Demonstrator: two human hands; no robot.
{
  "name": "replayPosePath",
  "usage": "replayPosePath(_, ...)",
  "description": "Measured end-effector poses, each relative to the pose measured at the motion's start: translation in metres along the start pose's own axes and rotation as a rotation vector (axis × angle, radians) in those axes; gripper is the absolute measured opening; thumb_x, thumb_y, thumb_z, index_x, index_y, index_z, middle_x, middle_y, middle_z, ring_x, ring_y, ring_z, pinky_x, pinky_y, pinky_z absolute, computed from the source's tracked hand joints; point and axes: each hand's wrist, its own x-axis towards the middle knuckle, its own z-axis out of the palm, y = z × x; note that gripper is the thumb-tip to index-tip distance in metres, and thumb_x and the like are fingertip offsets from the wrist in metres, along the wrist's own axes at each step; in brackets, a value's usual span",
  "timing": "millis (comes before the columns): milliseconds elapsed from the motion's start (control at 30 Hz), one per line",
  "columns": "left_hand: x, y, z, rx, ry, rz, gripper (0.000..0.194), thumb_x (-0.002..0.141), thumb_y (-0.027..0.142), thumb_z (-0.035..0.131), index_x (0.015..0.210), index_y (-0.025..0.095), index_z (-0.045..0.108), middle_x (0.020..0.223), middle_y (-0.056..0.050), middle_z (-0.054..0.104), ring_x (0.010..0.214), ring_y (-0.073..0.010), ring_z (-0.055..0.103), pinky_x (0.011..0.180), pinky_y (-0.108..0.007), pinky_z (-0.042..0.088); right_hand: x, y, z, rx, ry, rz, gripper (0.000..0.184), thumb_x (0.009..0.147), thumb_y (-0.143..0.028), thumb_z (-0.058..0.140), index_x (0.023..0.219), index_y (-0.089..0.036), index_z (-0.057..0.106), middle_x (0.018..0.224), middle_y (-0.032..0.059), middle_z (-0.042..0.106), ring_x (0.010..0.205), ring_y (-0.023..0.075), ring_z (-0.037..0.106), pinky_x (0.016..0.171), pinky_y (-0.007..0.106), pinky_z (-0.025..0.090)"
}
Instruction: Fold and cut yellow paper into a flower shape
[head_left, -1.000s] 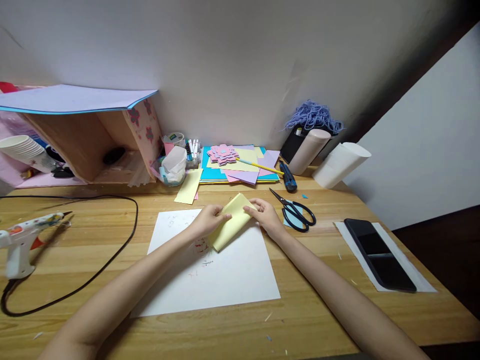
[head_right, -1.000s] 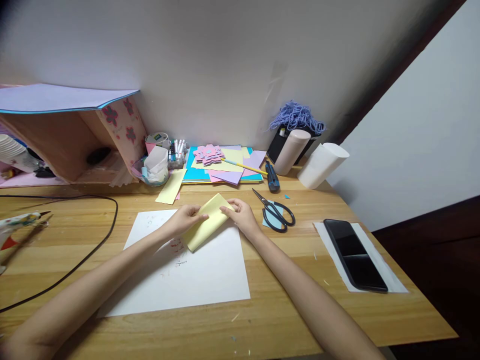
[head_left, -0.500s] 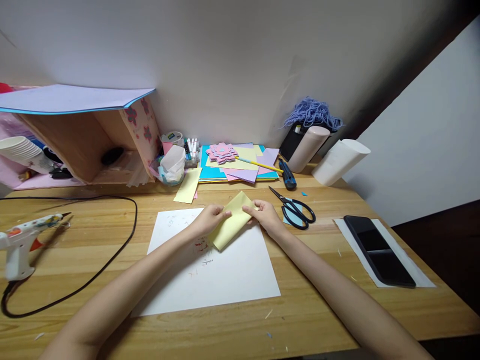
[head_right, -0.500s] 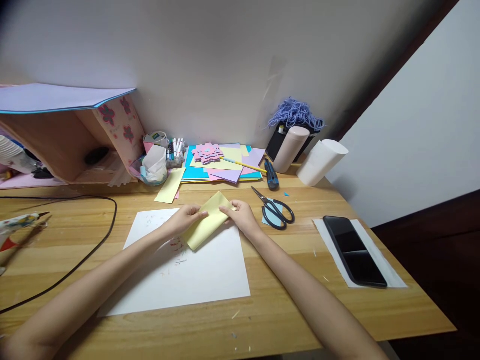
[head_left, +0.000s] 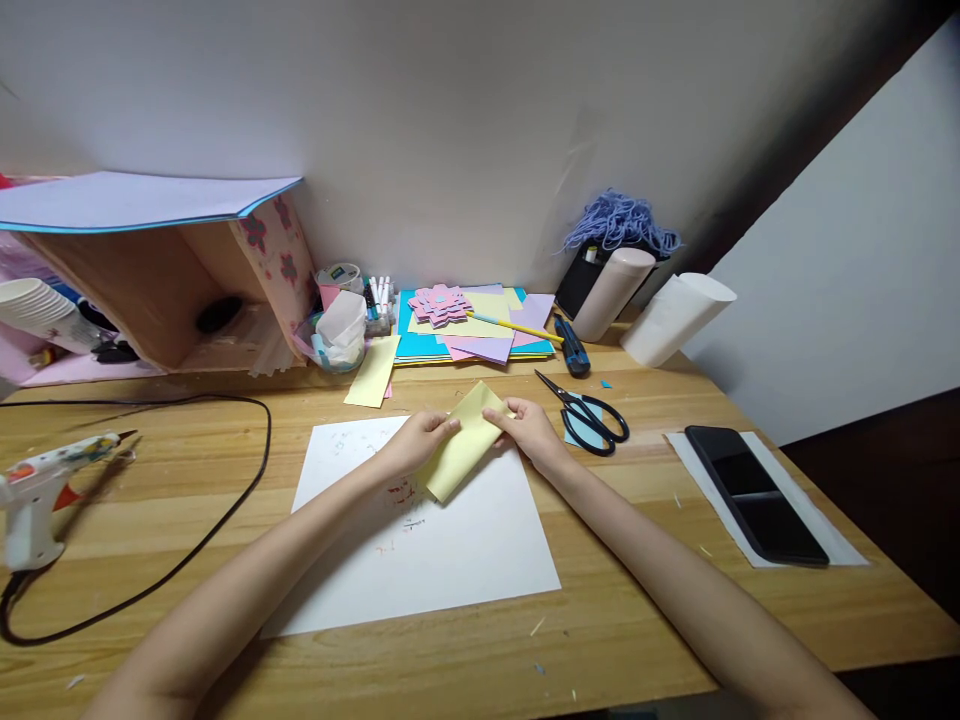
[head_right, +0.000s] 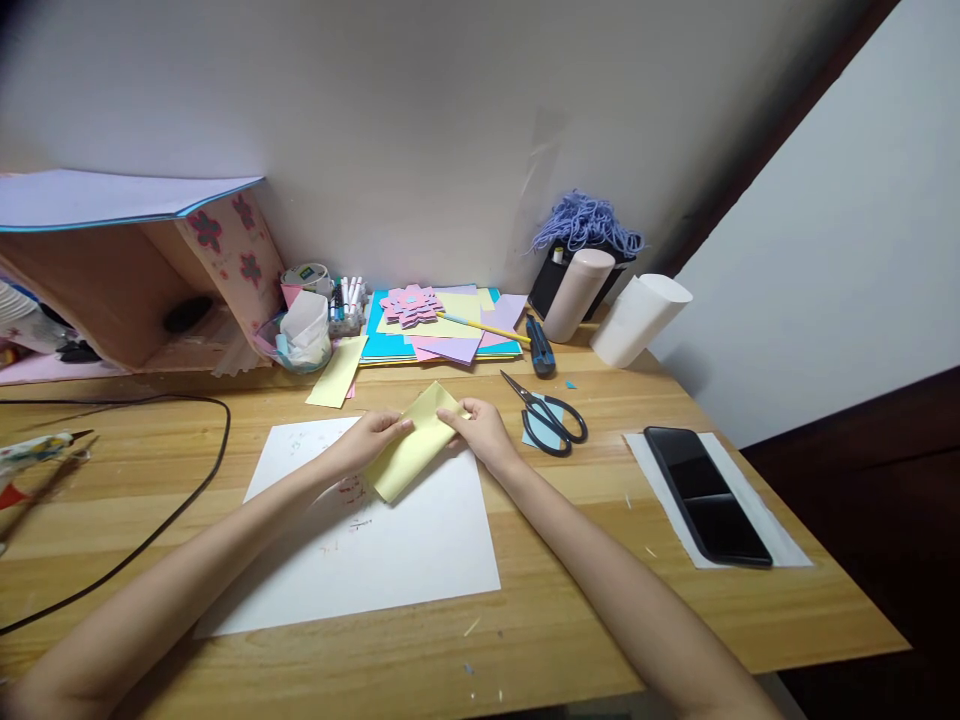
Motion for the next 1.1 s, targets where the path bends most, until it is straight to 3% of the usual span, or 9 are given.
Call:
replayPosePath(433,0.001,-0.002,0.003,0.122,0.064,0.058,0.041,0.079,0.050,0.040,0.070,0.014,0.058,0.062,-0.001,0.056,0.055,-0.0131,0.045,0.049,-0.023,0.030,-0.003,-0.004,0.003,-0.039,0.007,0.000,0.031,0.059,-0.042,0.071,0.063,-0.016,0.056,0.054,-0.0002,0.062,0.040,0.0108,0.054,0.036,0.021,0.045)
replayPosePath(600,0.002,-0.003,0.004,0.131,0.069,0.073,0.042,0.082,0.048,0.036,0.073,0.015,0.059,0.064,-0.001,0.057,0.056,-0.0131,0.046,0.050,-0.023,0.030,-0.003,-0.003,0.002,-0.009,-0.003,-0.003,0.031,0.060,-0.042,0.071,0.065,-0.015,0.055,0.059,0.0000,0.063,0.047,0.0111,0.057,0.041,0.020,0.047)
replayPosePath(800,0.001,-0.004,0.005,0.146,0.254,0.125,0.043,0.084,0.048,0.034,0.071,0.014,0.056,0.066,-0.002,0.059,0.060,-0.0144,0.049,0.052,-0.023,0.032,-0.009,-0.008,0.007,0.079,-0.141,0.033,0.041,0.058,-0.032,0.074,0.090,-0.014,0.057,0.071,0.0025,0.067,0.058,0.0115,0.062,0.049,0.019,0.049)
replayPosePath(900,0.001,-0.006,0.006,0.177,0.302,0.152,0.042,0.085,0.047,0.033,0.067,0.015,0.053,0.064,-0.001,0.058,0.059,-0.0140,0.049,0.052,-0.023,0.032,-0.010,-0.007,0.011,0.055,-0.208,0.060,0.037,0.058,-0.032,0.074,0.085,-0.012,0.059,0.069,0.0043,0.068,0.055,0.0109,0.061,0.047,0.018,0.048)
replayPosePath(1100,0.004,-0.016,0.008,0.299,0.337,0.165,0.041,0.087,0.046,0.030,0.066,0.016,0.051,0.061,0.000,0.056,0.056,-0.0134,0.047,0.050,-0.023,0.029,-0.008,-0.003,0.011,0.039,-0.149,0.040,0.031,0.060,-0.032,0.073,0.079,-0.011,0.060,0.064,0.0037,0.067,0.048,0.0090,0.058,0.045,0.018,0.049)
